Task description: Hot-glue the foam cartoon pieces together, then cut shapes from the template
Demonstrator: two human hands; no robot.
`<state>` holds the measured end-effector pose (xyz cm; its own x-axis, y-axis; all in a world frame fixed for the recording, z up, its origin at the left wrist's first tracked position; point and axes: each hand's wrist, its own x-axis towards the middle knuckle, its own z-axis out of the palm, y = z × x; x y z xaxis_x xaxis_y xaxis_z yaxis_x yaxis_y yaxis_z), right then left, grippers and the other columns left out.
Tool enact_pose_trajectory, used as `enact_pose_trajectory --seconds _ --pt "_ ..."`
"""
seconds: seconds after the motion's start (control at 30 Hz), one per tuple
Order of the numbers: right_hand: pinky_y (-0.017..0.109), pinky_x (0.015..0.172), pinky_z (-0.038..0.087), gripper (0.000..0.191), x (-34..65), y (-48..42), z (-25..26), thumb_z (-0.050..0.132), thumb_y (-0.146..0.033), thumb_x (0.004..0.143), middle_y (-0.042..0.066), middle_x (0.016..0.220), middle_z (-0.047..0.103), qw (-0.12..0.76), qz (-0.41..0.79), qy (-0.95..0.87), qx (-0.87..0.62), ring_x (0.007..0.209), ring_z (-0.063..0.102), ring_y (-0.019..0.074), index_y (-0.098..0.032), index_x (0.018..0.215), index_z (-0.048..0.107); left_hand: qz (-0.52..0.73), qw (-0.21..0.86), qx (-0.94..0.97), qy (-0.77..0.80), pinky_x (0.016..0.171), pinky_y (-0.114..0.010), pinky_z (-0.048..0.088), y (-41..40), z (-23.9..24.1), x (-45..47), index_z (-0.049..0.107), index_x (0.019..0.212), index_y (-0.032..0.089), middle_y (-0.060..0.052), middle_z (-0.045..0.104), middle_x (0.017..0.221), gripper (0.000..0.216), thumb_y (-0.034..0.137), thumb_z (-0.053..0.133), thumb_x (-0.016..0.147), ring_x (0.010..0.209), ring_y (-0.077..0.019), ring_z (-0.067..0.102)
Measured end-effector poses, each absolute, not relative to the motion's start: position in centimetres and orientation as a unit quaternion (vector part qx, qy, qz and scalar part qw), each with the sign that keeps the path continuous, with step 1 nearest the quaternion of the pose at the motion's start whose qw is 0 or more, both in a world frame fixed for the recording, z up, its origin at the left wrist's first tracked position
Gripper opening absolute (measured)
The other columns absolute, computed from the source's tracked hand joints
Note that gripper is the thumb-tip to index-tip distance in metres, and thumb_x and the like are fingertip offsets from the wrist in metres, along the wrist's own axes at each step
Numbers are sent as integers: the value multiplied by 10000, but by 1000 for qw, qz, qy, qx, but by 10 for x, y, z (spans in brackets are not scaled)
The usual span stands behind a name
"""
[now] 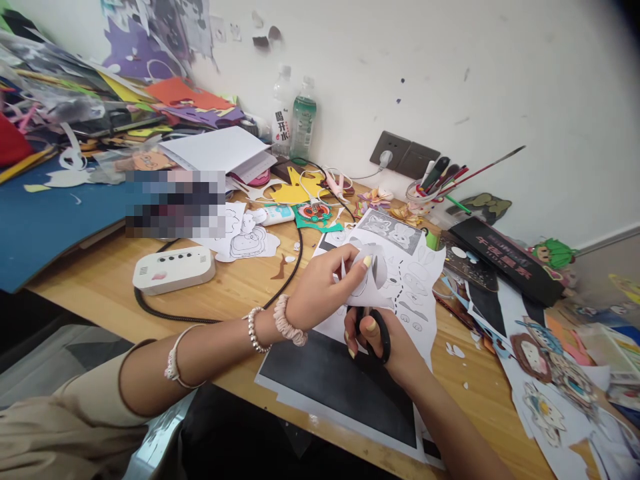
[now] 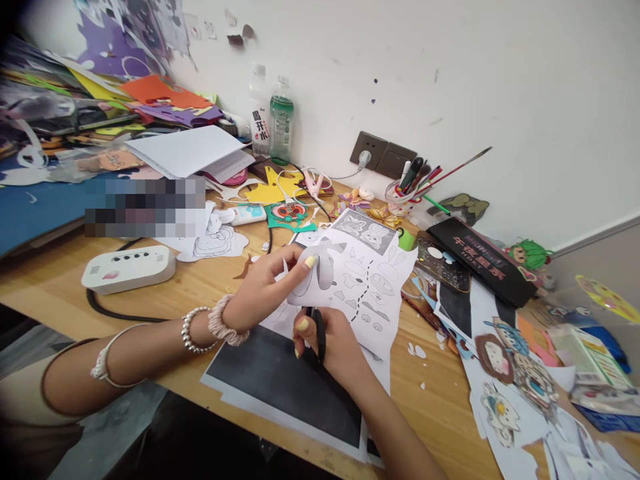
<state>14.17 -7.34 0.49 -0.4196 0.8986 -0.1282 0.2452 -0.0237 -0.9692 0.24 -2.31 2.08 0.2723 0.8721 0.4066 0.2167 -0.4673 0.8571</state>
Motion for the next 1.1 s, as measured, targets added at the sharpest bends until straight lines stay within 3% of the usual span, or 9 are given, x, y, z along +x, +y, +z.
enact_pose_trajectory --seconds 0.57,1.1 --pt "226 459 275 614 140 -73 9 362 -747 661 3 482 486 280 547 -632 -473 451 388 91 -150 589 490 466 429 688 353 508 -198 307 -22 17 3 437 671 161 40 382 601 255 347 399 841 546 -70 355" --pt "224 461 290 587 141 -72 8 377 -718 685 2 476 477 283 548 -633 -468 452 403 91 -152 568 478 465 424 686 366 497 -207 302 -23 18 4 417 649 161 35 376 596 267 351 402 836 547 -77 344"
